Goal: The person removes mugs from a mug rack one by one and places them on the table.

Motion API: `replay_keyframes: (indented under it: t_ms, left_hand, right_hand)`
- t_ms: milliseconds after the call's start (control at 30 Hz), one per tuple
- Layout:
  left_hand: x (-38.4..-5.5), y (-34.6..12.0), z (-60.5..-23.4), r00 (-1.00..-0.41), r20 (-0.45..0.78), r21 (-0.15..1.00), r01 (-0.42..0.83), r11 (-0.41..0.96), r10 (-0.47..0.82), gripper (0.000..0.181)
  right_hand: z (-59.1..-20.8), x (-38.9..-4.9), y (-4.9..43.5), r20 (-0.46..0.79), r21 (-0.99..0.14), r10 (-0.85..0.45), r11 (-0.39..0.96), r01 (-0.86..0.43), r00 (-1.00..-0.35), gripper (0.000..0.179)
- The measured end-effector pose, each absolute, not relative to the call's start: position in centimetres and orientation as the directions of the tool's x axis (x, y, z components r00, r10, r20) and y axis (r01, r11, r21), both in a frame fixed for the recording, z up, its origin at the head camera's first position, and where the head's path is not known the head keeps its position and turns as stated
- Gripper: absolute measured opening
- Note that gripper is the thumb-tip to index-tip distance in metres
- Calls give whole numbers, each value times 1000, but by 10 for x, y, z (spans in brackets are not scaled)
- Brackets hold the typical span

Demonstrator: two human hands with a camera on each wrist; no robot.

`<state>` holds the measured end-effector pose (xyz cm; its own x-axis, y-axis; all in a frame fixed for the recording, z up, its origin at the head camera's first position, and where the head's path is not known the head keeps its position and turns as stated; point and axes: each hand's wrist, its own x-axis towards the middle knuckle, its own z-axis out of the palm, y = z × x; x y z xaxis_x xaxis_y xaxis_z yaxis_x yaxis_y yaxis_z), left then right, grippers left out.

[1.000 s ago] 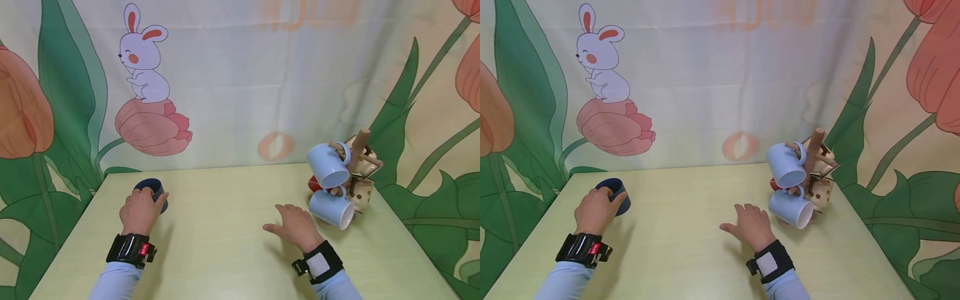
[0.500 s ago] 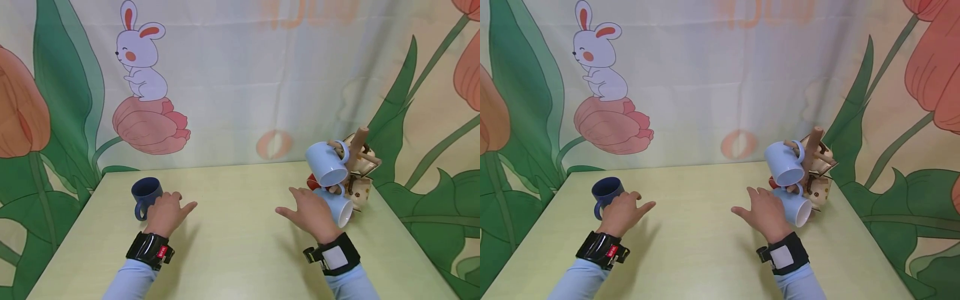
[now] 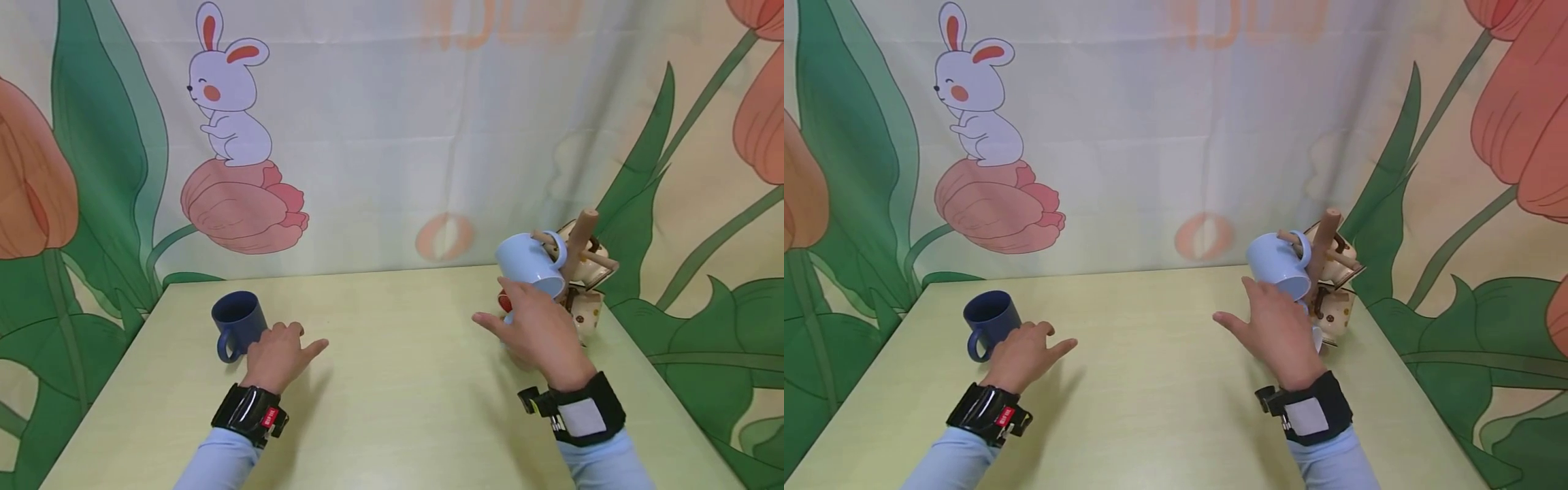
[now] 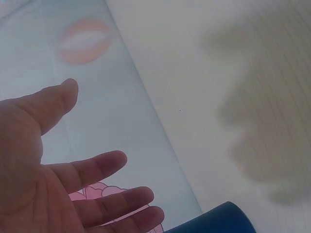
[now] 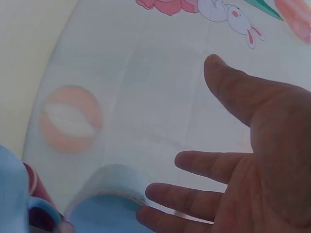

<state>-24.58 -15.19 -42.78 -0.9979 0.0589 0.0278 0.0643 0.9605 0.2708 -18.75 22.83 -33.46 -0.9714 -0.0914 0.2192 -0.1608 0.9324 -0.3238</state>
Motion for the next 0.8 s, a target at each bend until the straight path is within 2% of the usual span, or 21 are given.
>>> replay_keyframes:
  t_ms: [233, 533, 800]
  left_hand:
    - [-244, -152, -430, -998, 26, 277, 68, 958, 63, 65]
    - [-242, -153, -429, -998, 23, 279, 69, 958, 65, 64]
    - [-241, -152, -428, -998, 1, 285, 55, 957, 58, 64]
  right_hand:
    - [-311, -182, 243, 302, -309, -37, 941, -135, -953, 77]
    - [-296, -184, 269, 508, -278, 52, 955, -107, -860, 58]
    - [-295, -191, 293, 526, -261, 141, 965, -1, -839, 57]
